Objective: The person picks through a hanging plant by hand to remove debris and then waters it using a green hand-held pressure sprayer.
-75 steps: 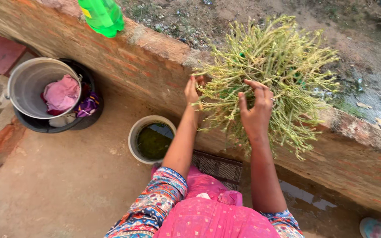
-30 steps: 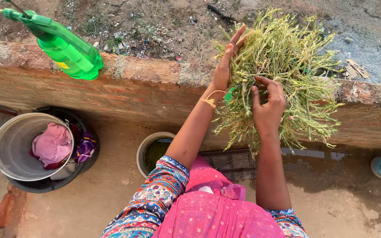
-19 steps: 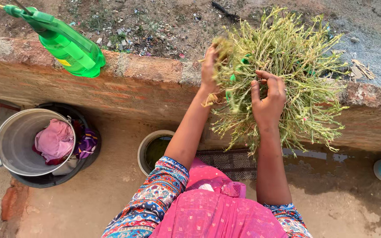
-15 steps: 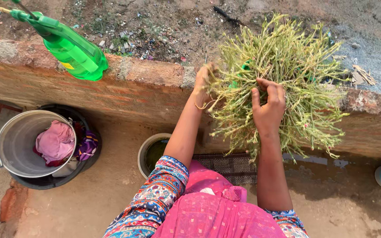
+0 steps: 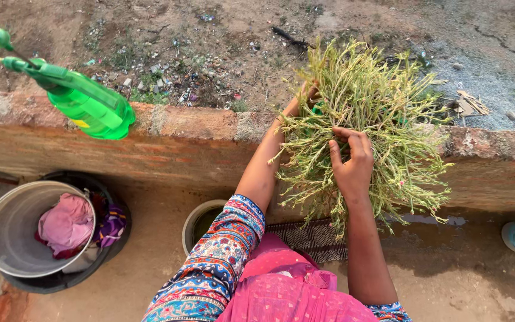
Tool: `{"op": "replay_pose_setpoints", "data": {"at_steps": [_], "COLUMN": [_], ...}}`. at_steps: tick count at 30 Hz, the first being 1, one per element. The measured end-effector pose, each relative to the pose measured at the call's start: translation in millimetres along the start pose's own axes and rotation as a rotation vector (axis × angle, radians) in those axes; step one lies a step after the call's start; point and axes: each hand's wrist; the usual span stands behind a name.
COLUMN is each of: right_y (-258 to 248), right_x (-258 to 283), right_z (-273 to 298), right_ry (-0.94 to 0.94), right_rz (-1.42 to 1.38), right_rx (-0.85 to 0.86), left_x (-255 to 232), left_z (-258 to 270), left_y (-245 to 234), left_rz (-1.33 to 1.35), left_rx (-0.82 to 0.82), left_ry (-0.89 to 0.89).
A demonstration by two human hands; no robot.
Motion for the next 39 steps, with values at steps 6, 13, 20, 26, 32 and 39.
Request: {"op": "replay_pose_setpoints", "data": {"at_steps": [6, 13, 20, 26, 32, 39], "right_y": [-0.3, -15.1, -35.0, -47.8, -48.3, -43.5], "right_x": [0.9, 2.1, -18.1, -25.5, -12.3, 18.5], "right_z": [-1.6, -6.1, -10.8, -6.9, -10.8, -33.6], "right_ry": [0.033, 0.114, 0.163, 0.201, 0.133, -0.111], "right_rz": [-0.015, -0.122, -0.094, -0.285, -0.145, 0.048], "right_rx": [0.006, -0.013, -0.268, -0.337, -0.345, -0.316], "left_x": [-17.8, -60.8, -52.6, -45.9, -56.8, -51.9], "left_z": [-4.9, 73.0, 102.1, 119.4, 137.7, 147.9], "left_y": [23.0, 103.6, 137.4, 150.7, 167.0, 184.9], "left_rz": [-0.001, -0.086, -0.806, -0.882, -0.993, -1.131], "left_rx": [0.069, 0.299, 0.079, 0.206, 0.165, 0.141], "left_ry": [0.409, 0.539, 0.696, 0.826, 0.894, 0.839]}}
Point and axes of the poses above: each hand's wrist, its own z-axis away from the middle knuckle, its own y-axis out of the palm, x = y × z, and after that the axes turned 12 degrees about z, right-handed
